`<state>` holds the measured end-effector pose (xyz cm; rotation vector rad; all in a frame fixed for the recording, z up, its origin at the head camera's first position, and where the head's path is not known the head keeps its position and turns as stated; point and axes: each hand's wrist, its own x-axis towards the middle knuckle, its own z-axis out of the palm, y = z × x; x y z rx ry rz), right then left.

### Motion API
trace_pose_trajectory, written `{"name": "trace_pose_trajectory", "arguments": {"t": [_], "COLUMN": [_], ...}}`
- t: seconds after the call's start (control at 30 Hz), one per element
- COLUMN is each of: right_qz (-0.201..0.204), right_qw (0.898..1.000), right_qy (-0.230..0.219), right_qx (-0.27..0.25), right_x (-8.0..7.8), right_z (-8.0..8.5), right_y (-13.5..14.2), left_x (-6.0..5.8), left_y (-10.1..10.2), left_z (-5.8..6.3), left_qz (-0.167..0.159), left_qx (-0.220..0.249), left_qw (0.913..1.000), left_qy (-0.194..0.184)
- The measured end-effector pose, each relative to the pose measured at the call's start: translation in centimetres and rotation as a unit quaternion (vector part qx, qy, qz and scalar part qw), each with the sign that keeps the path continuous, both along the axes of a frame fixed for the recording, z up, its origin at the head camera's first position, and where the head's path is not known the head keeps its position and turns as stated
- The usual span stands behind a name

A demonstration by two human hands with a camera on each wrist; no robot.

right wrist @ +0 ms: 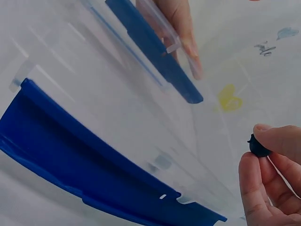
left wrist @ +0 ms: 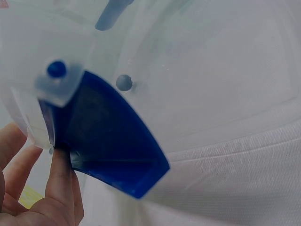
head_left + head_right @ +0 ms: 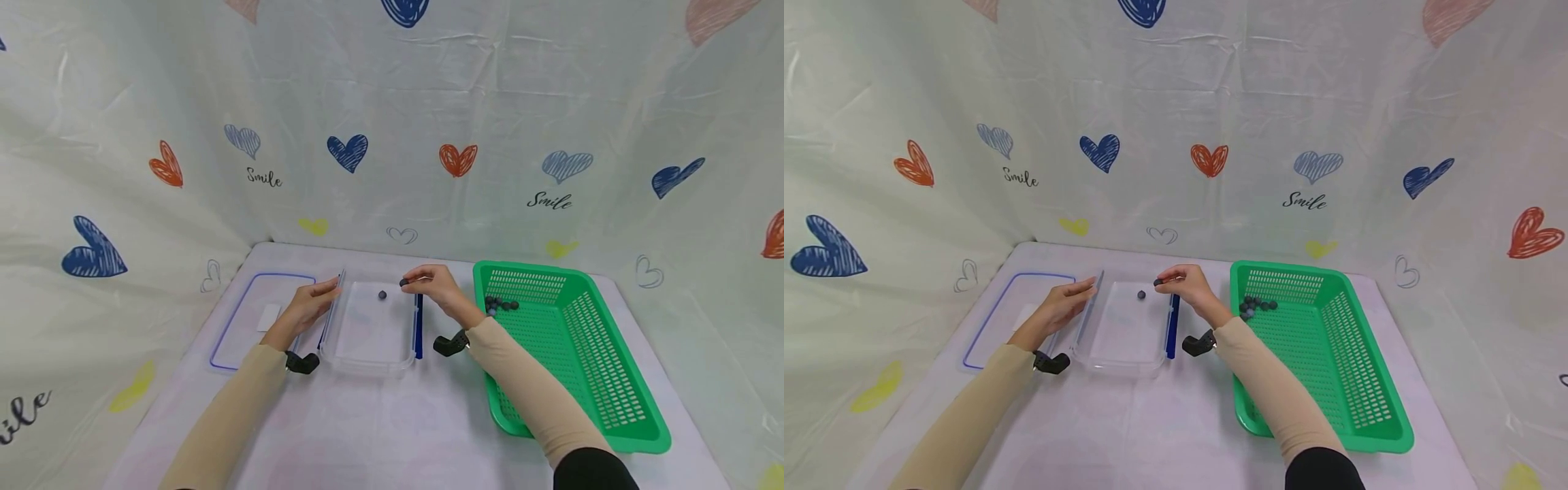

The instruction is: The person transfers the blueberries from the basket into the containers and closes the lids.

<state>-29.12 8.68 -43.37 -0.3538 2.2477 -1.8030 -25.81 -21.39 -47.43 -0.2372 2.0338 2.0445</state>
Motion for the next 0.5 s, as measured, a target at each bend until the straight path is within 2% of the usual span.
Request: {"name": "trace_pose_trajectory", "arguments": {"t": [0.5], "right_qz": [-0.016], "right_qw": [0.999], "right_qy": [0.017], "right_qx": [0.042], "right_x": [-0.40], "right_z": [-0.68], "right_y": [-0.75], "left_x": [-0.14], "left_y": [-0.04], "left_z": [-0.13], "left_qz": [0.000], "left_qx": [0.008], "left_qw": [1.0000], "left_qy": [-0.002]}}
